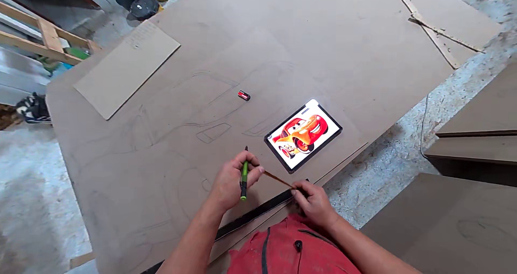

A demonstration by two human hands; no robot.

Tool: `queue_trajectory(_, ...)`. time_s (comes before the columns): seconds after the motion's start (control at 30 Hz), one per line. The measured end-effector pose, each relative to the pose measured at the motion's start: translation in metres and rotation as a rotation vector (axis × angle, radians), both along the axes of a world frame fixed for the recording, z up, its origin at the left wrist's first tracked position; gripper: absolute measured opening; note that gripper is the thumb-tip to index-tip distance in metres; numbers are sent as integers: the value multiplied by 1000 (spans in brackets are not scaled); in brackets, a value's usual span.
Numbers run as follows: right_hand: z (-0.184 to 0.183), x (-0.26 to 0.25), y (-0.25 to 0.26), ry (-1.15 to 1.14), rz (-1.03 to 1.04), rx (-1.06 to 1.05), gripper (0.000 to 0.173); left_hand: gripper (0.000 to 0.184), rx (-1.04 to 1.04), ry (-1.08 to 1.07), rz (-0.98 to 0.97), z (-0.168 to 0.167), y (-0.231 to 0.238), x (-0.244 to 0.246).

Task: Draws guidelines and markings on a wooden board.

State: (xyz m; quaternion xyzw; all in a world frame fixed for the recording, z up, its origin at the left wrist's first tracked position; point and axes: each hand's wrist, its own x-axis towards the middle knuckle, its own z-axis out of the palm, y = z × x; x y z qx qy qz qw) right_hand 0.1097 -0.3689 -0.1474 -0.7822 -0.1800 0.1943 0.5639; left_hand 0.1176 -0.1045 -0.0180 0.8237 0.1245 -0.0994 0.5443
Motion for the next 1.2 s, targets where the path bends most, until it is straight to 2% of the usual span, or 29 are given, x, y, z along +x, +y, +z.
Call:
queue_trajectory(0.1,-1,14,-12,-98,-88,-143,26,10,4,44,129,-16,-1,4)
queue_trajectory(0.17,-7,20,-17,-140,-162,-266,27,19,132,120,161,-36,1,0)
queue_trajectory(0.33,-18,28,-18,-184,-245,-450,24,43,597,294,22,-91,21,-45)
queue_trajectory(0.43,-24,29,-16,-187,-240,-514,28,52,697,310,-19,-116,28,-83)
queue_trajectory(0.57,-37,31,-17,-273,-244,-538,28,48,735,192,-48,-143,28,-119)
queue_trajectory(0.8,-39,36,-17,-323,-214,-580,28,49,729,187,-48,-146,29,-120)
queue_trajectory(1.2,-35,47,-23,-180,-147,-570,30,50,729,188,-39,-147,30,-123)
